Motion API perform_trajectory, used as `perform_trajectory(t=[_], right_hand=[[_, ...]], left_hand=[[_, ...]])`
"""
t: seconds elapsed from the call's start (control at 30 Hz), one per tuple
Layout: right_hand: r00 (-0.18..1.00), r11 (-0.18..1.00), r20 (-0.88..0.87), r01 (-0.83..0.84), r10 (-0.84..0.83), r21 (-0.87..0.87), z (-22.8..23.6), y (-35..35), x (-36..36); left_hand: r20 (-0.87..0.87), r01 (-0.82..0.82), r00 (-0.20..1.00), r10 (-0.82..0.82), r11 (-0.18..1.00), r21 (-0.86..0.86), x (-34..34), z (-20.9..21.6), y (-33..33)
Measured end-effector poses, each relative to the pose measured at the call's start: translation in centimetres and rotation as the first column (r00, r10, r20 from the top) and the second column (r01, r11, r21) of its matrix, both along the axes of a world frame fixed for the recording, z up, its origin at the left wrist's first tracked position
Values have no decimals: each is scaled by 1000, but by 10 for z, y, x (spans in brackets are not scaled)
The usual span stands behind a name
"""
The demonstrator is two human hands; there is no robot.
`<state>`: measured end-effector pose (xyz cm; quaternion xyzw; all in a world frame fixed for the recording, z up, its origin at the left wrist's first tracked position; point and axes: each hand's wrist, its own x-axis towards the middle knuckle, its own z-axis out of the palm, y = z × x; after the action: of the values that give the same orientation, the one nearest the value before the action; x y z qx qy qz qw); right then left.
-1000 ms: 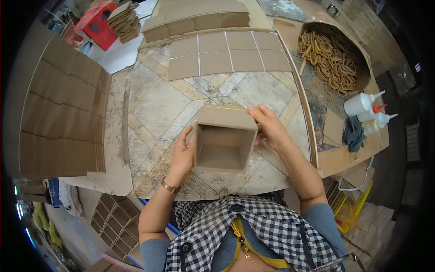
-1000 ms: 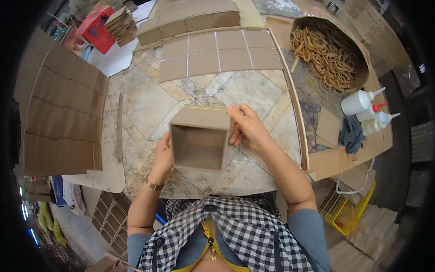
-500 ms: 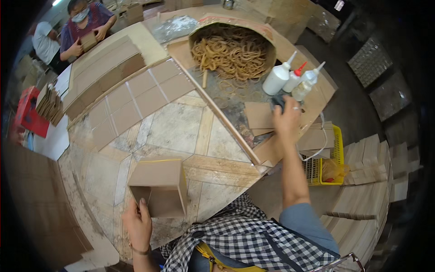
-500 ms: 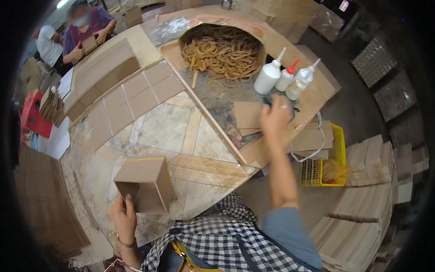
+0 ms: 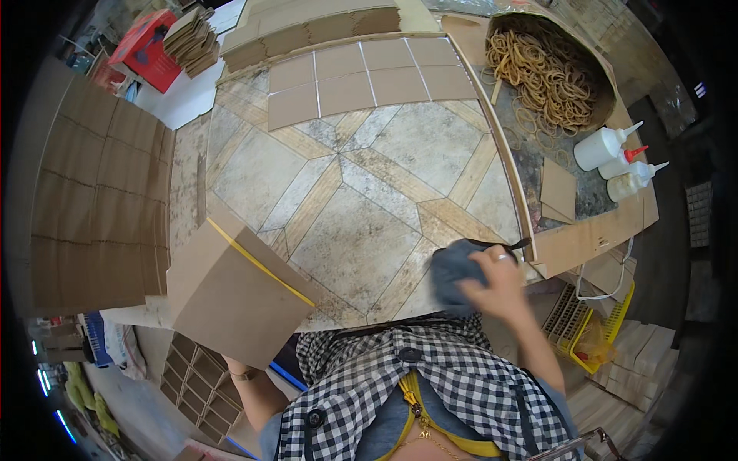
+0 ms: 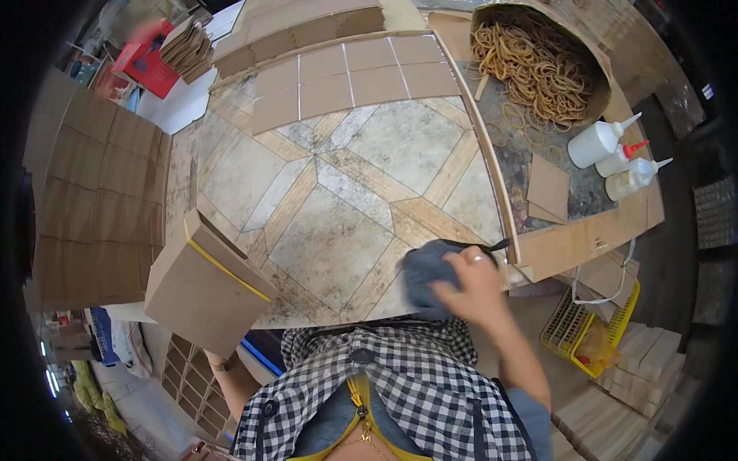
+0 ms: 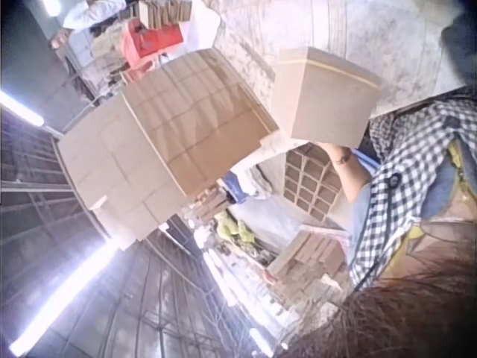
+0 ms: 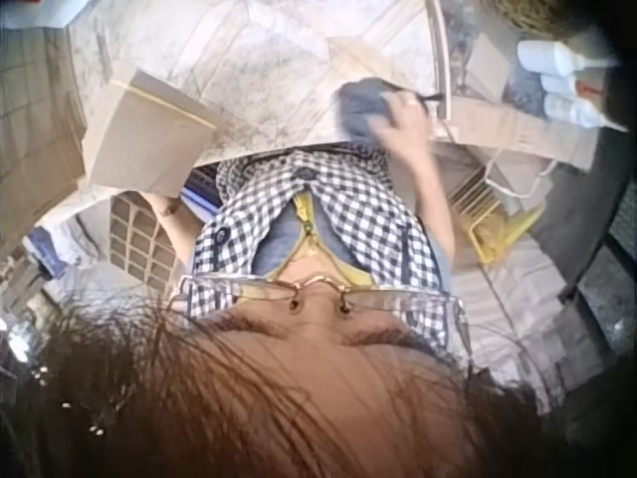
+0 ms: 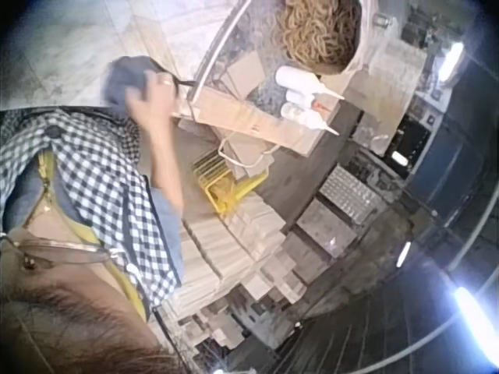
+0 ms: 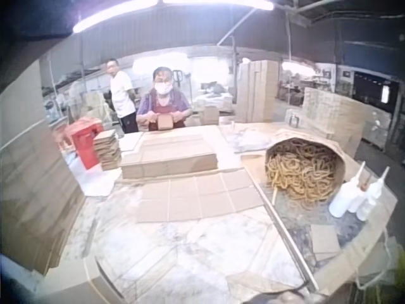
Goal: Assembling and gluing cardboard sheets to create box dividers.
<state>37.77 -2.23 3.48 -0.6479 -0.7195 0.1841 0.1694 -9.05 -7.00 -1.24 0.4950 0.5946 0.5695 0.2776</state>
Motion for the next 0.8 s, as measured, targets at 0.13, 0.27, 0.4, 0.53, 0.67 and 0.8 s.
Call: perform_trajectory(t=[0.13, 0.27, 0.4, 0.53, 0.67, 0.8], right_hand=[[938, 935, 1, -346, 347, 73, -24, 2, -98], [708, 723, -149, -682, 690, 107, -25, 29, -202], [577, 598, -164, -787, 800, 150, -26, 42, -221], [799, 781, -19, -582, 601, 228, -26, 35, -160], [993, 969, 86, -94, 76, 227, -14, 46, -63], [960, 913, 214, 84, -182, 400, 16, 57, 23]], left_hand=[[90, -89, 992, 91, 996, -21, -8, -4, -30], [316, -179, 930, 189, 982, -62, 5, 10, -40], [221, -257, 936, 273, 961, -99, 3, 8, -60], [112, -219, 965, 236, 965, -143, 12, 24, -31], [33, -157, 987, 157, 987, -23, 42, 41, 6], [220, 7, 975, 3, 999, -46, 73, 55, 37]])
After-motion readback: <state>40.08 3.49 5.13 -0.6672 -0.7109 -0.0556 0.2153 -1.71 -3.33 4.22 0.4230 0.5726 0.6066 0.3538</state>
